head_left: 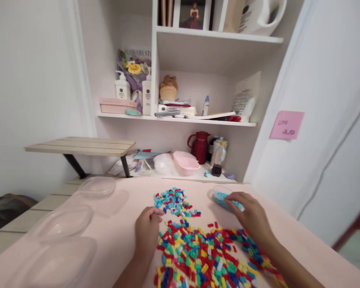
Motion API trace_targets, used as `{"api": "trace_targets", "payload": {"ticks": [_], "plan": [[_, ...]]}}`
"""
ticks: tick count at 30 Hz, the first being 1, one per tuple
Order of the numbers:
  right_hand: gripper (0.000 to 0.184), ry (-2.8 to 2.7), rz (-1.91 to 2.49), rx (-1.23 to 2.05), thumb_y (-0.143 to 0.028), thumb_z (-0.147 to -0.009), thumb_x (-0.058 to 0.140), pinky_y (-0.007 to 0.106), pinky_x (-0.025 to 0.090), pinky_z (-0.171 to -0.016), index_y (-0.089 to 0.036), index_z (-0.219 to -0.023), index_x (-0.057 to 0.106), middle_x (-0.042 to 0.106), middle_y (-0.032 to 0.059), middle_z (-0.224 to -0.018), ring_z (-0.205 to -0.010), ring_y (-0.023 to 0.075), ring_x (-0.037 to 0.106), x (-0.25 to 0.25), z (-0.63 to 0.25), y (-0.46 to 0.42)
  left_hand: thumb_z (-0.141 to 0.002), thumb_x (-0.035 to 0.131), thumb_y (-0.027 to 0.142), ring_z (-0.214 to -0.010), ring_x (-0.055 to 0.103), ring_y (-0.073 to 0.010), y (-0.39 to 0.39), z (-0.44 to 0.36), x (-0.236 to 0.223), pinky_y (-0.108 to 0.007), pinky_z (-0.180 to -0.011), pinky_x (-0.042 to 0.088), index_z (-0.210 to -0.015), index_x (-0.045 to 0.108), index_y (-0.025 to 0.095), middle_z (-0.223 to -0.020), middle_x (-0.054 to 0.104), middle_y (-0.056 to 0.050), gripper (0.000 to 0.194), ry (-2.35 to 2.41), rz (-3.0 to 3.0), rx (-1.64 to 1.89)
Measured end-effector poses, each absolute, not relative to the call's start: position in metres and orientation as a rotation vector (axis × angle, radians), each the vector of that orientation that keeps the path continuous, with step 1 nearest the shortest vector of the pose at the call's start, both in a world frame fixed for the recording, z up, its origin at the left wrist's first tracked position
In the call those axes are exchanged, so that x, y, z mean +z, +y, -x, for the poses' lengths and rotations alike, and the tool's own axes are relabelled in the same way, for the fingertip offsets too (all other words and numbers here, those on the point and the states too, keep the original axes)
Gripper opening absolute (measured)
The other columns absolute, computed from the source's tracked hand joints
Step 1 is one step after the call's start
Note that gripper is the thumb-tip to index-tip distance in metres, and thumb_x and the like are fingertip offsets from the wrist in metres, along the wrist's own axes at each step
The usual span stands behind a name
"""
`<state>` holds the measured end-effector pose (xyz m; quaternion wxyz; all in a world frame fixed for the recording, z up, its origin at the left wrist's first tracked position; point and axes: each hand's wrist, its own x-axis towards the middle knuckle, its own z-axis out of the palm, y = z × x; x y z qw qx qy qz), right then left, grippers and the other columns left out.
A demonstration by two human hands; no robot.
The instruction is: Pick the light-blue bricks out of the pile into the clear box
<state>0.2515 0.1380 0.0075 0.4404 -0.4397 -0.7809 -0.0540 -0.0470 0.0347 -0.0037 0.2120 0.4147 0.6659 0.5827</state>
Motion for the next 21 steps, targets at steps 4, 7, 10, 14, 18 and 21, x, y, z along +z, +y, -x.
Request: {"api": "trace_targets", "payload": {"ticks": [4, 7, 10, 14, 18, 21], "plan": [[0.034, -1.831, 1.162, -0.298, -0.051, -0.086, 0.049, 0.039, 0.047, -0.078, -0.026, -0.084, 0.071, 0.071, 0.0065, -0.094, -0.086, 0.0257, 0.064, 0.003, -0.278, 0.157, -0.069, 0.041, 0.019, -0.064, 0.064, -0.0192, 0.034, 0.046, -0.005, -0.03, -0.068, 0.048, -0.062, 0.064, 0.022, -0.06, 0.065, -0.001, 0.024, 1.826, -1.127, 1.671], [0.034, -1.812, 1.249, -0.336, -0.053, -0.085, 0.048, 0.04, 0.046, -0.071, -0.029, -0.086, 0.071, 0.071, 0.005, -0.096, -0.081, 0.0266, 0.064, -0.008, -0.292, 0.17, -0.069, 0.041, 0.015, -0.063, 0.063, -0.0179, 0.033, 0.045, -0.005, -0.028, -0.065, 0.047, -0.061, 0.064, 0.022, -0.061, 0.065, -0.002, 0.025, 1.807, -1.11, 1.702], [0.032, -1.828, 1.27, -0.354, -0.053, -0.082, 0.05, 0.042, 0.046, -0.065, -0.032, -0.09, 0.072, 0.071, 0.0058, -0.099, -0.081, 0.0298, 0.065, -0.018, -0.301, 0.182, -0.068, 0.041, 0.013, -0.062, 0.063, -0.0168, 0.032, 0.044, -0.006, -0.027, -0.064, 0.047, -0.061, 0.063, 0.021, -0.059, 0.064, -0.001, 0.025, 1.801, -1.086, 1.721], [0.035, -1.748, 1.274, -0.261, -0.054, -0.079, 0.05, 0.047, 0.045, -0.06, -0.038, -0.105, 0.068, 0.071, 0.0099, -0.1, -0.079, 0.0326, 0.066, -0.022, -0.302, 0.186, -0.068, 0.041, 0.011, -0.06, 0.061, -0.0153, 0.033, 0.044, -0.008, -0.026, -0.062, 0.046, -0.059, 0.062, 0.02, -0.066, 0.067, -0.003, 0.025, 1.786, -1.062, 1.739], [0.038, -1.685, 1.243, -0.237, -0.057, -0.083, 0.044, 0.048, 0.045, -0.063, -0.04, -0.109, 0.065, 0.068, 0.0108, -0.111, -0.084, 0.0308, 0.066, -0.009, -0.29, 0.166, -0.07, 0.041, 0.011, -0.06, 0.06, -0.0143, 0.034, 0.044, -0.009, -0.026, -0.063, 0.047, -0.061, 0.063, 0.02, -0.07, 0.068, -0.003, 0.025, 1.765, -1.054, 1.756], [0.036, -1.738, 1.107, -0.138, -0.058, -0.083, 0.043, 0.046, 0.049, -0.064, -0.04, -0.105, 0.066, 0.067, 0.0089, -0.115, -0.09, 0.0303, 0.065, 0.002, -0.272, 0.145, -0.07, 0.04, 0.011, -0.06, 0.06, -0.014, 0.033, 0.044, -0.01, -0.026, -0.063, 0.046, -0.06, 0.062, 0.019, -0.07, 0.068, -0.004, 0.025, 1.756, -1.049, 1.76]]}}
